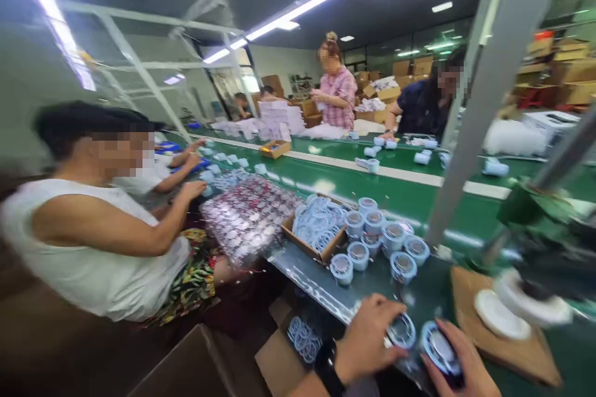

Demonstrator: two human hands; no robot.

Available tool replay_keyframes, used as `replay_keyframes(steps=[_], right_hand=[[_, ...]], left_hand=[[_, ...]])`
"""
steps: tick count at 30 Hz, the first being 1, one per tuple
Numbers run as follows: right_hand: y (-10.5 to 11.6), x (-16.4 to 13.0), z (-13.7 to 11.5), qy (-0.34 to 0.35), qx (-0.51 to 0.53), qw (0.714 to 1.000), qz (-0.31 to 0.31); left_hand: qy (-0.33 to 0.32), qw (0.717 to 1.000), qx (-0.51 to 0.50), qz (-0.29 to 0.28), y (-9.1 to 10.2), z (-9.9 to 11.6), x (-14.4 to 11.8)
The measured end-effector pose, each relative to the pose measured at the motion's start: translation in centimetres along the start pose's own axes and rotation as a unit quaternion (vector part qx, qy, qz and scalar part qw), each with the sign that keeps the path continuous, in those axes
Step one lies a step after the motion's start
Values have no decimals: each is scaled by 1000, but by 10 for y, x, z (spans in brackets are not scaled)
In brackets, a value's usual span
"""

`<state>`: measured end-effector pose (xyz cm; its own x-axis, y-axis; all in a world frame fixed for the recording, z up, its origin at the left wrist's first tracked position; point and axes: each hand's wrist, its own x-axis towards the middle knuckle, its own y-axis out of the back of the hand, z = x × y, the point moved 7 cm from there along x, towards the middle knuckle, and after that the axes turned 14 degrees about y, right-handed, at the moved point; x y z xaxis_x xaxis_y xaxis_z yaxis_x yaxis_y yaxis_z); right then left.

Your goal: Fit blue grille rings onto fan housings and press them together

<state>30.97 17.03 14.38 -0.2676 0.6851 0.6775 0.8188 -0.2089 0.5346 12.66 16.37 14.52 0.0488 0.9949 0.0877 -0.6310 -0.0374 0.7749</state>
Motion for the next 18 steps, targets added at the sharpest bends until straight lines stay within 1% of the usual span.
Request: replay_keyframes(steps=[3, 6, 10, 13, 18], right_hand=[[0, 1, -5, -41, 46, 997, -46], [-1, 1, -7, -59, 40, 995, -65], [-2, -2, -12, -61, 51, 995, -54], [-2, 0, -18, -57, 69, 995, -39], [-1, 4, -20, -54, 93, 994, -24]], left_hand=[[5, 999, -42, 2, 8, 1, -5], [1, 998, -69, 0, 7, -2, -5], [0, 998, -60, 11, 13, 1, -10], [9, 999, -38, 35, 17, 2, -13], [34, 996, -11, 78, 17, -4, -12]])
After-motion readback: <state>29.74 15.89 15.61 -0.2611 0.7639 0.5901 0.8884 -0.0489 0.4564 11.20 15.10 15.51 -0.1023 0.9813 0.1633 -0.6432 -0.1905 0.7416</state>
